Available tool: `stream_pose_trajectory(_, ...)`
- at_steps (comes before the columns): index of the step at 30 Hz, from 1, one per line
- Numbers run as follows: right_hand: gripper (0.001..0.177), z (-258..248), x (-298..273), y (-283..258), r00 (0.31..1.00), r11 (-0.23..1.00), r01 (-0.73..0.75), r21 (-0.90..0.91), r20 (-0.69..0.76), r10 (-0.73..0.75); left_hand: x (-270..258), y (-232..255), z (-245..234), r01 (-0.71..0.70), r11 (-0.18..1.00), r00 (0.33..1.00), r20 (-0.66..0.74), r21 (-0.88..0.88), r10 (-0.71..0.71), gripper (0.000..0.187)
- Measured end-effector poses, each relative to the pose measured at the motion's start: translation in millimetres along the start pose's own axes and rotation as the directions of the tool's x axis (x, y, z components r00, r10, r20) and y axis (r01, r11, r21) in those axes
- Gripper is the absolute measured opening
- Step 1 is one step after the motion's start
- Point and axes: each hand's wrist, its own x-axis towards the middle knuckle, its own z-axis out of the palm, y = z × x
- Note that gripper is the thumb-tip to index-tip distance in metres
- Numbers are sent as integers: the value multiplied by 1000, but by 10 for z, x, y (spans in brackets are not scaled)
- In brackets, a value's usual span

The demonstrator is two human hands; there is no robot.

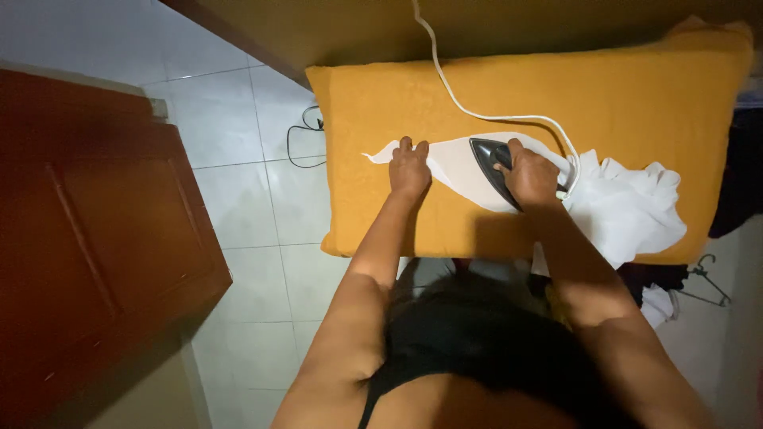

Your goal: Iron a white garment on a padded surface.

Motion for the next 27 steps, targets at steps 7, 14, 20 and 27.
stream_pose_trajectory(7, 39, -78, 1, -78, 999, 999, -37, 6, 33, 36, 132, -591, 279, -103, 994, 994, -49, -37, 101, 11)
stream_pose_trajectory(14, 37, -130, 126, -322, 999, 997, 37, 61, 26, -38, 268, -893, -999, 226, 939, 883, -354, -258, -310, 15)
stream_pose_trajectory(20, 35, -128, 132, -557, 994, 991, 105, 83, 10, -106, 128, -953, -1239, -18, 988, 797, -599, -152, -78, 35)
stream_pose_trajectory(27, 35, -116, 34, -679, 984, 985, 142, 102, 93, -151, -276, -1366, 804, 441, 892, 879, 248, -99, -407, 23)
